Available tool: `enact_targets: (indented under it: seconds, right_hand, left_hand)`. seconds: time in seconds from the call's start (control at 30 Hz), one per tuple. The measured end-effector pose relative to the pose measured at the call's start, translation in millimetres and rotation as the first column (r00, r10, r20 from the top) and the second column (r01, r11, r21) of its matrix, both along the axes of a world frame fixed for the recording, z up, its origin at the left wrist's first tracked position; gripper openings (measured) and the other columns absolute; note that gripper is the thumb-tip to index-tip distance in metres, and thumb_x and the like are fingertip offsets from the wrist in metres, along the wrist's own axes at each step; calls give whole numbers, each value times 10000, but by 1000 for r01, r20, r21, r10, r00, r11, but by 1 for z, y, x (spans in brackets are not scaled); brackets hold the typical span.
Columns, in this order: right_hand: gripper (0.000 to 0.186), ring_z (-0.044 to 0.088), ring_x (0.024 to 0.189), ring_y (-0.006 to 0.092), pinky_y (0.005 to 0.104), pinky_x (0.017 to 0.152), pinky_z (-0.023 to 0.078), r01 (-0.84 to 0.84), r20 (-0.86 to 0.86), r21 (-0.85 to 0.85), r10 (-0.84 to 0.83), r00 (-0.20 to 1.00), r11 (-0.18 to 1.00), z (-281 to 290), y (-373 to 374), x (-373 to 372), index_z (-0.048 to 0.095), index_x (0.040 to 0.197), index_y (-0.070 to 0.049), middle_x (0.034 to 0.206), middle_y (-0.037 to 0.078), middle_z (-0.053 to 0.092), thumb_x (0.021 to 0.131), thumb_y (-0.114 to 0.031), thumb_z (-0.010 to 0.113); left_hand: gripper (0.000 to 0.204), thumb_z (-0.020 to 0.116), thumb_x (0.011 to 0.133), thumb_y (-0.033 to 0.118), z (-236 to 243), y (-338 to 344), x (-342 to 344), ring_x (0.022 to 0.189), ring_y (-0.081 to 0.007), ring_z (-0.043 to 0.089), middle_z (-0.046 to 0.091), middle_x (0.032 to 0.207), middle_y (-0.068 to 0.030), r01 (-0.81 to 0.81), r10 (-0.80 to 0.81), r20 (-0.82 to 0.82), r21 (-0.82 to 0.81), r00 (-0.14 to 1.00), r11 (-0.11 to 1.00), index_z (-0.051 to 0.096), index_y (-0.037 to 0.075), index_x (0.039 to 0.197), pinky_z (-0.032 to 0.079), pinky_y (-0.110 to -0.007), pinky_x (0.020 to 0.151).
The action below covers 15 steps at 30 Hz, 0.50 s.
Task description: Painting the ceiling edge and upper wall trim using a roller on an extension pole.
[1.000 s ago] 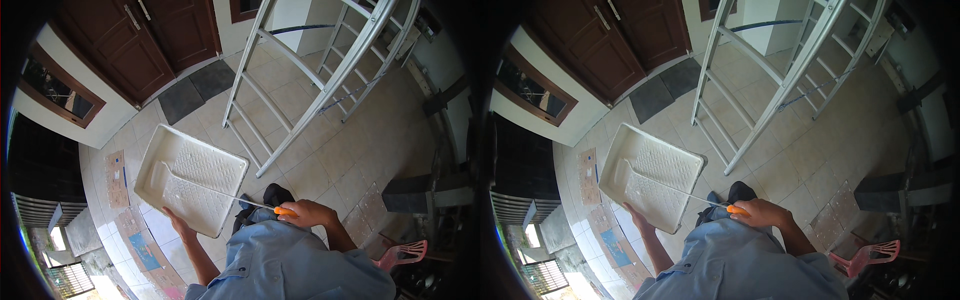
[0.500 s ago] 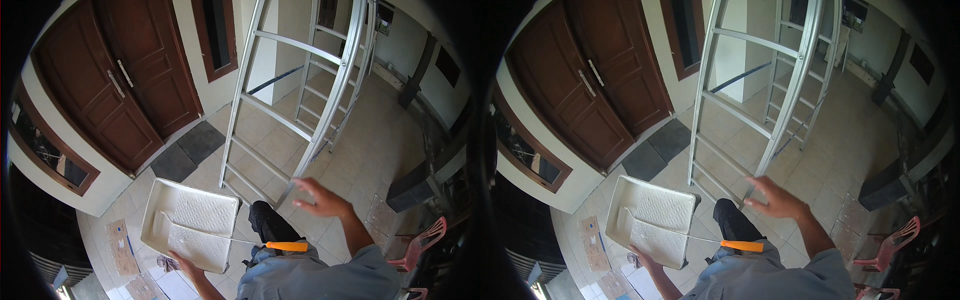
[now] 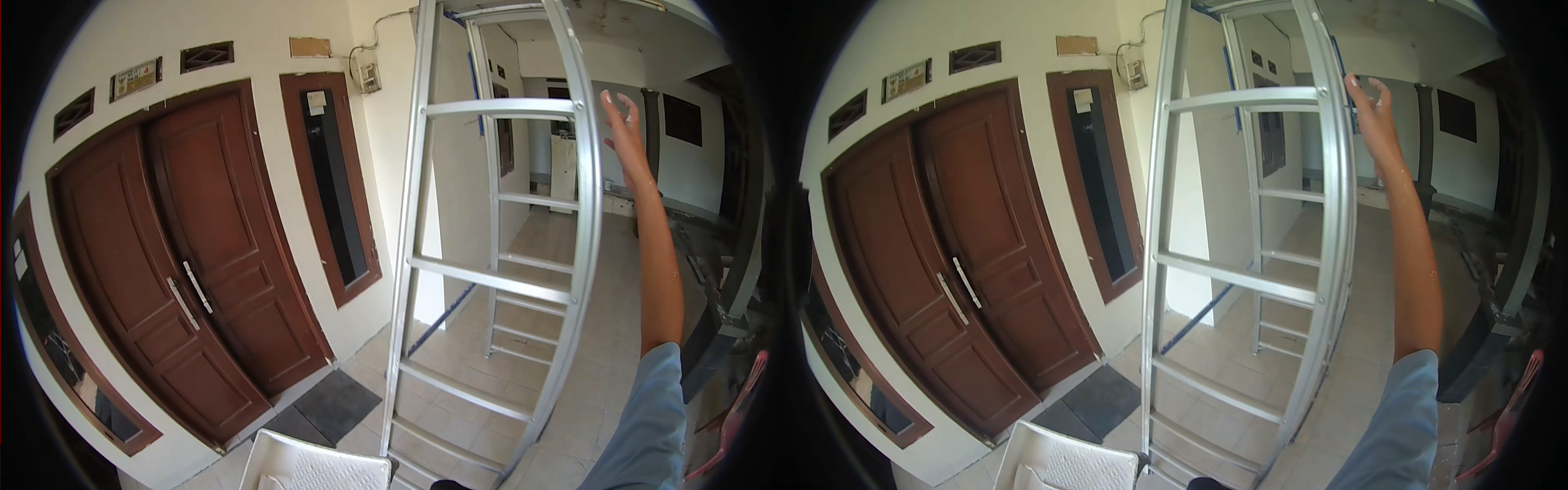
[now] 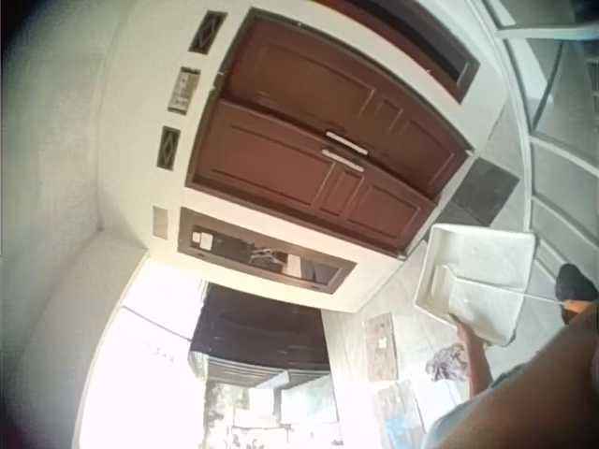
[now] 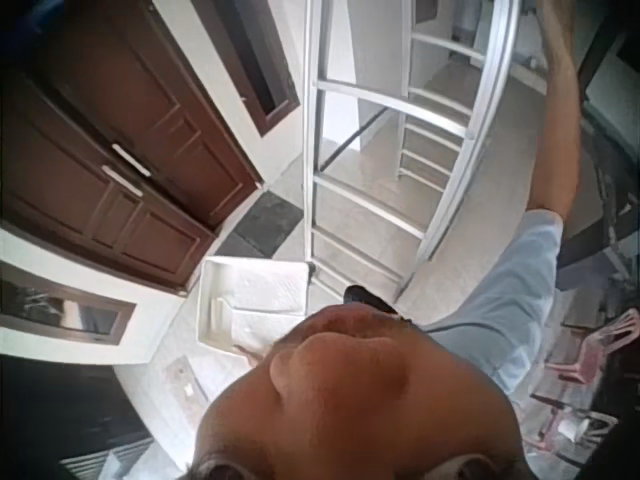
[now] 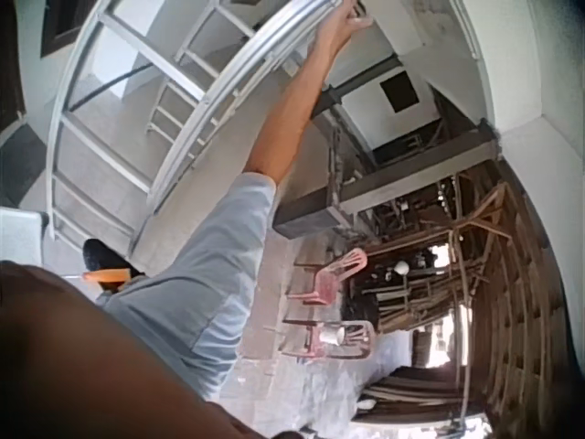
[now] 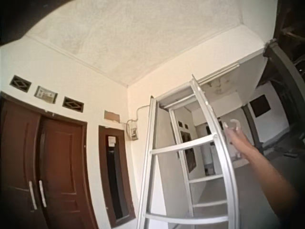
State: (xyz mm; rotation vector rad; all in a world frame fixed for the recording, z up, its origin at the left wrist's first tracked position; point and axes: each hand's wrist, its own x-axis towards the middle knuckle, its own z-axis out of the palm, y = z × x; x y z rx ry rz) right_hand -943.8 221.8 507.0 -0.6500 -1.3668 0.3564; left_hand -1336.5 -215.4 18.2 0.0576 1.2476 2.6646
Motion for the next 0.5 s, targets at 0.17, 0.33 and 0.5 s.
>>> enact_targets:
  seconds: [0.17,0.33,0.5]
  right_hand:
    - [970,476,1224,340,426,974,424,-32,47,-14,32,998,999,86,35,-35,321,1402,-37,1336,263,424,753,-708,582]
    - [674,662,775,128,213,617,542,-371,-103,-134,360,927,919,114,36,-49,543,1191,-21,917,94,652,788,-542,684]
    - [436,651,694,78,164,522,500,-184,-140,-159,163,977,970,132,43,-50,597,1116,-55,825,35,652,897,-431,609]
  left_hand:
    - [877,320,906,691,78,78,-72,1343,-329,304,235,1515,-145,-40,40,-26,0,999,999,161,58,1492,267,-460,1104]
    - [876,312,908,691,109,99,-105,1357,-328,282,207,1528,-141,-65,68,18,-109,998,992,136,68,1498,249,-465,1113]
    - [876,304,909,691,129,54,-75,1370,-327,260,178,1540,-138,-89,130,124,-290,984,953,110,78,1504,231,-469,1123]
